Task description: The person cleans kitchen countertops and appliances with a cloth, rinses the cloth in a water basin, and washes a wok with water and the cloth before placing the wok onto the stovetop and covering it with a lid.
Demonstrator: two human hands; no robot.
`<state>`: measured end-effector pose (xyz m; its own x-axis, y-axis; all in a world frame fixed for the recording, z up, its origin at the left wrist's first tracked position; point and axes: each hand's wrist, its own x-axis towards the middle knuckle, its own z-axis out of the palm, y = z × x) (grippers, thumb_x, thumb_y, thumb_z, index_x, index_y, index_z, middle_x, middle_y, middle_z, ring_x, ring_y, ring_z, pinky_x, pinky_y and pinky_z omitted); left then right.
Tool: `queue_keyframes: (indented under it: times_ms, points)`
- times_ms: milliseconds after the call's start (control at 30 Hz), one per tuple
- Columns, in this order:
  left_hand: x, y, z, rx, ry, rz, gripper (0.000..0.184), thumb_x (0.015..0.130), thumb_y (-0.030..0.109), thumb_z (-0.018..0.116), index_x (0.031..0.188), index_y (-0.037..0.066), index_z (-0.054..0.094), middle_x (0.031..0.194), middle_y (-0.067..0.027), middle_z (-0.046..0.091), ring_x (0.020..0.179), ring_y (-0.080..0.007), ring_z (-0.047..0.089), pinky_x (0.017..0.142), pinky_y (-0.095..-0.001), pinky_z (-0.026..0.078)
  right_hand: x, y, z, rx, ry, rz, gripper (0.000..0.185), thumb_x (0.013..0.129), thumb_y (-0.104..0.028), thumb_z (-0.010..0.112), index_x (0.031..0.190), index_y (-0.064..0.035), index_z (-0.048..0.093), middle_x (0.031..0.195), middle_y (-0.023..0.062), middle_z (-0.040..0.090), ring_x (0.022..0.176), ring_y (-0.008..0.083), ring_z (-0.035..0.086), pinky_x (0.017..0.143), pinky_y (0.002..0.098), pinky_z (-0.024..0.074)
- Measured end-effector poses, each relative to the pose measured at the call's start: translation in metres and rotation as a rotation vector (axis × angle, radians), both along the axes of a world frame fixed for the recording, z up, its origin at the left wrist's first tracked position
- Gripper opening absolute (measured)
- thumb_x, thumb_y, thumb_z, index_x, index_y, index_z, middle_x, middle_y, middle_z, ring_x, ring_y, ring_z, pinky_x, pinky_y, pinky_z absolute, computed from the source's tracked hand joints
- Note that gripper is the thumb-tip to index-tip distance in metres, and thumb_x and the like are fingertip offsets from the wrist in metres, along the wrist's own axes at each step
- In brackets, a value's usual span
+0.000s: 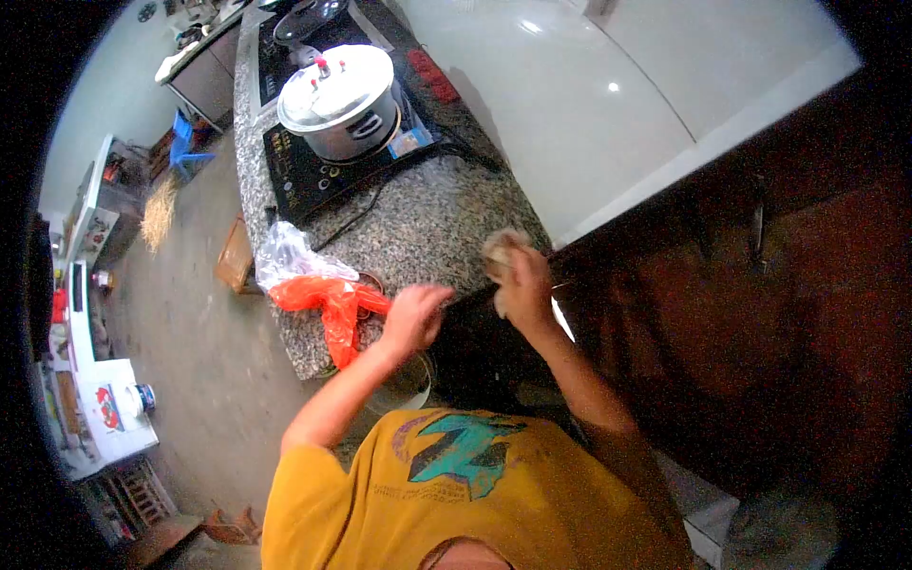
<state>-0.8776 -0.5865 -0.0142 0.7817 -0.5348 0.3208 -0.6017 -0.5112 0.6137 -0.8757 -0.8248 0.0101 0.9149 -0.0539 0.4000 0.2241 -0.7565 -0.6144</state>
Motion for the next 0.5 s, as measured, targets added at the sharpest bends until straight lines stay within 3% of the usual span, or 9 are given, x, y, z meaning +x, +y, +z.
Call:
queue_keyframes:
  times_ms: [33, 67, 100, 133, 233, 400, 500]
  points:
    - [-0.014, 0.0, 0.002, -0.044, 0.043, -0.011, 0.042, 0.075, 0.002, 0.064, 0.116, 0.007, 0.059, 0.107, -0.0143, 0.063, 0.098, -0.035, 0.058, 0.085, -0.0445, 0.047, 0.023, 0.015, 0.015, -0.138, 0.042, 0.219, 0.032, 0.084, -0.01, 0.06, 0.115, -0.001, 0.055, 0.116, 0.0199, 0.056, 0.103, 0.0397, 0.056, 0.09, 0.0461, 0.0452]
    - [-0.027, 0.0, 0.007, -0.069, 0.09, -0.013, 0.041, 0.075, 0.002, 0.064, 0.116, 0.007, 0.059, 0.108, -0.0143, 0.063, 0.099, -0.0352, 0.058, 0.085, -0.0443, 0.047, 0.032, 0.035, 0.021, -0.312, 0.219, 0.226, 0.039, 0.083, -0.021, 0.063, 0.118, -0.0043, 0.056, 0.127, 0.0205, 0.051, 0.116, 0.0384, 0.051, 0.095, 0.0502, 0.0418]
    - [-0.039, 0.0, 0.01, -0.092, 0.138, -0.018, 0.041, 0.076, 0.002, 0.064, 0.116, 0.007, 0.058, 0.109, -0.0144, 0.063, 0.099, -0.0355, 0.058, 0.086, -0.044, 0.047, 0.033, 0.052, -0.004, -0.58, 0.116, 0.172, 0.048, 0.083, -0.031, 0.063, 0.123, -0.0062, 0.054, 0.139, 0.0213, 0.042, 0.13, 0.0372, 0.04, 0.104, 0.0548, 0.0335]
    - [-0.05, 0.0, 0.007, -0.112, 0.174, -0.008, 0.04, 0.076, 0.002, 0.063, 0.116, 0.007, 0.058, 0.109, -0.0144, 0.063, 0.099, -0.0355, 0.058, 0.086, -0.044, 0.047, 0.044, 0.057, -0.019, -0.593, 0.205, 0.367, 0.052, 0.086, -0.035, 0.059, 0.13, -0.0071, 0.049, 0.147, 0.0215, 0.034, 0.138, 0.0359, 0.03, 0.109, 0.0583, 0.0236]
    - [-0.076, -0.002, -0.004, -0.124, 0.29, -0.018, 0.04, 0.077, 0.003, 0.063, 0.117, 0.007, 0.058, 0.111, -0.0147, 0.062, 0.102, -0.0355, 0.058, 0.087, -0.0443, 0.047, 0.083, 0.06, -0.058, -0.616, 0.138, 0.494, 0.052, 0.092, -0.036, 0.054, 0.133, -0.0052, 0.045, 0.149, 0.0172, 0.031, 0.139, 0.0354, 0.028, 0.11, 0.0574, 0.0225]
    - [-0.087, -0.011, -0.009, -0.093, 0.425, -0.08, 0.035, 0.078, 0.003, 0.062, 0.113, 0.006, 0.061, 0.109, -0.0145, 0.063, 0.101, -0.0348, 0.059, 0.085, -0.0439, 0.049, 0.167, 0.045, -0.07, -0.639, 0.249, 0.29, 0.054, 0.096, -0.035, 0.045, 0.14, -0.0045, 0.04, 0.149, 0.0188, 0.033, 0.138, 0.0363, 0.029, 0.113, 0.0527, 0.0219]
    - [-0.092, -0.004, -0.007, -0.074, 0.455, -0.088, 0.033, 0.079, 0.004, 0.062, 0.112, 0.006, 0.062, 0.107, -0.0143, 0.064, 0.1, -0.0347, 0.06, 0.083, -0.0434, 0.05, 0.151, 0.014, -0.058, -0.678, 0.356, 0.154, 0.057, 0.095, -0.036, 0.046, 0.141, -0.0028, 0.038, 0.149, 0.0202, 0.033, 0.138, 0.0361, 0.029, 0.113, 0.0508, 0.0221]
